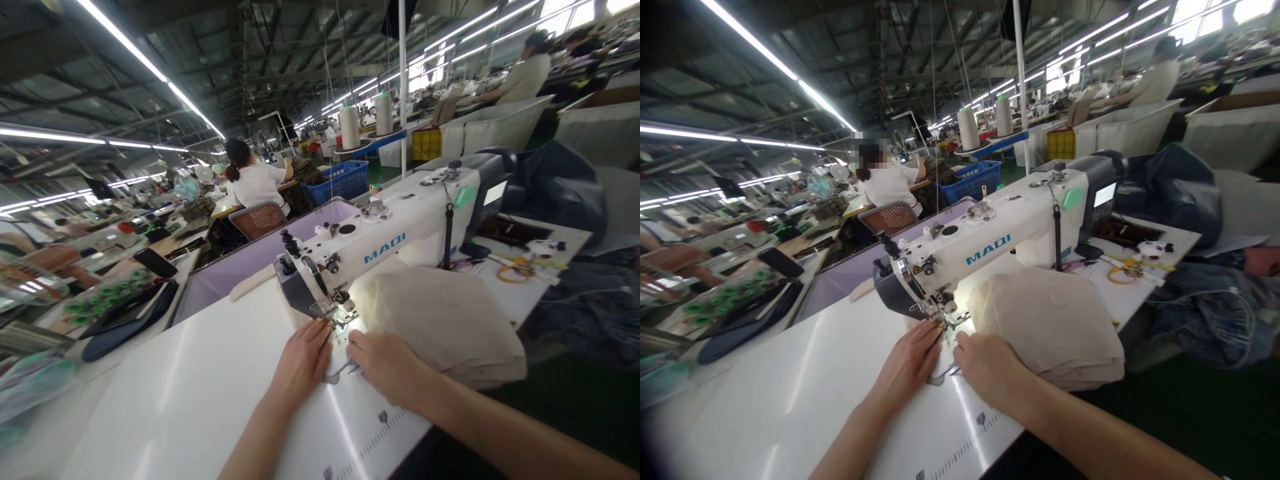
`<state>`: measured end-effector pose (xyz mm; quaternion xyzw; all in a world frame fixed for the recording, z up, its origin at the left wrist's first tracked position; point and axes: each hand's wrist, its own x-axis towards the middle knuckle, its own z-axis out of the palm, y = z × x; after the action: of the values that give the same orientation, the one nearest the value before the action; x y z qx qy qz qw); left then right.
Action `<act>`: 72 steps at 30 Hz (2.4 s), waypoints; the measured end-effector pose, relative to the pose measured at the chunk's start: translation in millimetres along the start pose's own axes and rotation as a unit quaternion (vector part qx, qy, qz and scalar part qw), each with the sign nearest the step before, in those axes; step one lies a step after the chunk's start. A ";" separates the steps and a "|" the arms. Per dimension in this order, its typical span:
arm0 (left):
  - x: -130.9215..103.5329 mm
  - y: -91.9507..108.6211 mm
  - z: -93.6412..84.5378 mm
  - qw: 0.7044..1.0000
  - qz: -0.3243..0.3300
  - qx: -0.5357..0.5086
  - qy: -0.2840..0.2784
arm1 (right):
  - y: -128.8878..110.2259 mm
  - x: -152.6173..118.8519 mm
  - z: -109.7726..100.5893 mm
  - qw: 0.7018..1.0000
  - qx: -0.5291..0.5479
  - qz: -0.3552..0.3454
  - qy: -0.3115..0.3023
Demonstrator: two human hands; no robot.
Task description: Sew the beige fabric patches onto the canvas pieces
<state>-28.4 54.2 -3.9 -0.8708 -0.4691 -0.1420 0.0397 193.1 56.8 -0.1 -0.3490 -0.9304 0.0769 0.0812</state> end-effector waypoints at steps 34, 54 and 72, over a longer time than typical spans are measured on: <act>-30.7 65.3 -11.7 1.000 0.018 0.007 -0.019 | 8.6 -15.4 -11.1 0.998 0.001 -0.050 -0.028; 0.1 14.5 -13.7 1.000 0.003 -0.024 -0.011 | 16.8 19.0 -7.9 1.000 0.004 -0.020 0.018; 1.1 6.2 -8.8 1.000 -0.010 -0.018 0.013 | 7.9 2.0 -4.4 1.000 -0.003 -0.021 -0.011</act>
<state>-24.6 49.9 5.2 -0.8645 -0.4748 -0.1622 0.0292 197.5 64.4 2.8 -0.3291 -0.9385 0.0762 0.0713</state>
